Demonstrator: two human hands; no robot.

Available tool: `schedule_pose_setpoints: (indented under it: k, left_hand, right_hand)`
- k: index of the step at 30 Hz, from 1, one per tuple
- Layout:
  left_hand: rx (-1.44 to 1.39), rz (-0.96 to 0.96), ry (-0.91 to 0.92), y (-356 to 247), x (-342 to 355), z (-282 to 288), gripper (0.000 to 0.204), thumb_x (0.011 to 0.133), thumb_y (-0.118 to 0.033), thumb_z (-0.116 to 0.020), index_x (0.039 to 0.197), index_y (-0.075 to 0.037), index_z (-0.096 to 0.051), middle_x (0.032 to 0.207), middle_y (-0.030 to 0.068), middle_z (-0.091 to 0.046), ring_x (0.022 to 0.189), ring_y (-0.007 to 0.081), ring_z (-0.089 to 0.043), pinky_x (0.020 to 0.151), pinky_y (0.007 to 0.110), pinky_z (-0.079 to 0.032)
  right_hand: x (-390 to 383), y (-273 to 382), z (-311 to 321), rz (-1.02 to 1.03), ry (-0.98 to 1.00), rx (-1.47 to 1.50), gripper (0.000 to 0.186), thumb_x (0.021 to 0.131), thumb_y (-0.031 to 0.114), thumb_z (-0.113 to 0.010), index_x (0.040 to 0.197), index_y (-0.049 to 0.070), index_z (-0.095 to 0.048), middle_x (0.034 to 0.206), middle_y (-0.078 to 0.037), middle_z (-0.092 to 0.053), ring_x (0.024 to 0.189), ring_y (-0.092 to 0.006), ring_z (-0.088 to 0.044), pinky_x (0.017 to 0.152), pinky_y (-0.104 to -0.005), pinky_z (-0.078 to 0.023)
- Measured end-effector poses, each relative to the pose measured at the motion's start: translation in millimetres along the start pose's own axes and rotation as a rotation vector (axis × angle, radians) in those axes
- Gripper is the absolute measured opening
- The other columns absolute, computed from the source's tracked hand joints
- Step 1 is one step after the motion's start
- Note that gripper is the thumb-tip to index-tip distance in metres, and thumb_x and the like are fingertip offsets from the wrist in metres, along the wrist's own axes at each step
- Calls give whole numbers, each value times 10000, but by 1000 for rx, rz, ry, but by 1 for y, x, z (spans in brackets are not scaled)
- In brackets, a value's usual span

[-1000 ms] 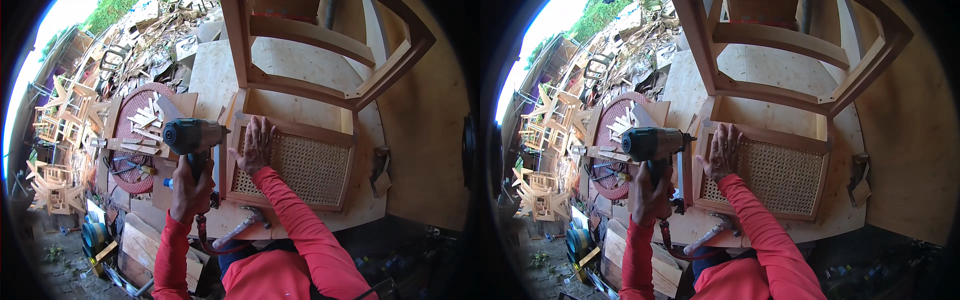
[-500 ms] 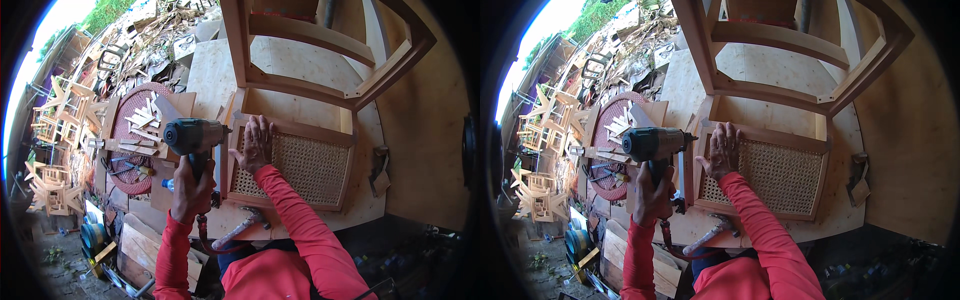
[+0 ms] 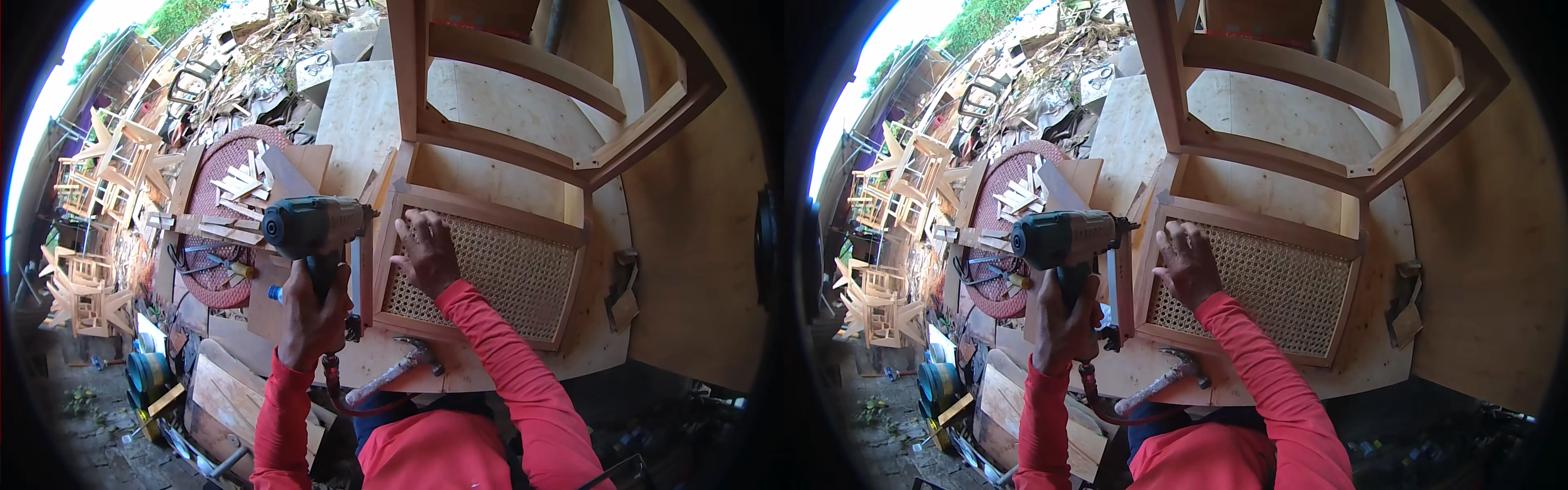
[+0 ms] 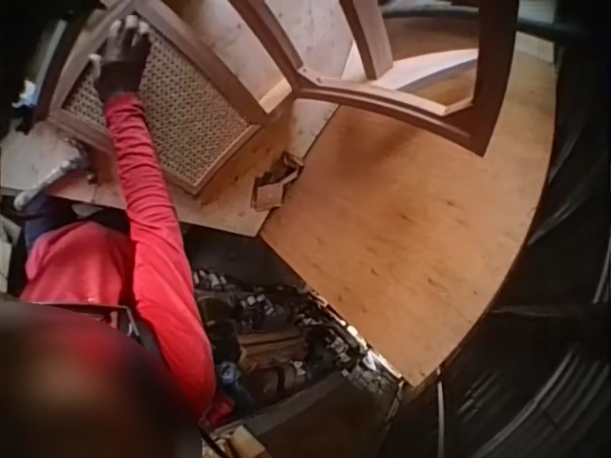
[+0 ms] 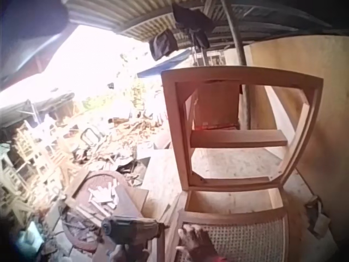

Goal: Attaching a rattan panel to a wooden chair frame using glue and a pneumatic stapler.

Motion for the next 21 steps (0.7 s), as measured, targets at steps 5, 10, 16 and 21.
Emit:
schedule_pose_setpoints:
  k: [5,10,16,21]
  left_hand:
    - [225,-236,8,-22,-4,3,255,983,-104,-664,1166,1,-521,702,84,-645,561,158,-644,500,333,-505]
    - [75,-20,8,-11,3,4,252,982,-98,-662,1161,5,-518,725,90,-647,570,162,-647,507,340,-509]
    - [13,-25,83,-14,18,-16,249,991,-102,-647,1171,8,-516,727,78,-643,581,157,-648,525,332,-518]
    - [31,3,132,-14,27,-30,285,998,-114,-639,1223,3,-508,731,68,-635,564,149,-641,497,314,-508]
  right_hand:
    - [-15,25,-16,235,23,52,810,727,317,-892,1395,-8,-569,1510,-168,-498,1404,-357,-453,1182,-474,-384]
    - [-15,33,-16,195,161,61,840,773,417,-856,1435,-3,-556,1582,-160,-449,1453,-335,-421,1210,-475,-350]
    - [-14,36,-17,133,220,-3,908,765,476,-859,1457,-14,-538,1600,-153,-416,1463,-333,-404,1234,-458,-313]
    - [-14,35,-18,95,235,-42,902,771,464,-861,1452,-29,-535,1594,-144,-386,1479,-327,-377,1240,-452,-299]
Point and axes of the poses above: each hand's wrist, its own x-axis towards the middle knuckle, its own z-axis out of the back of the hand, y = z × x, the point moved 10 cm from there along x, towards the middle knuckle
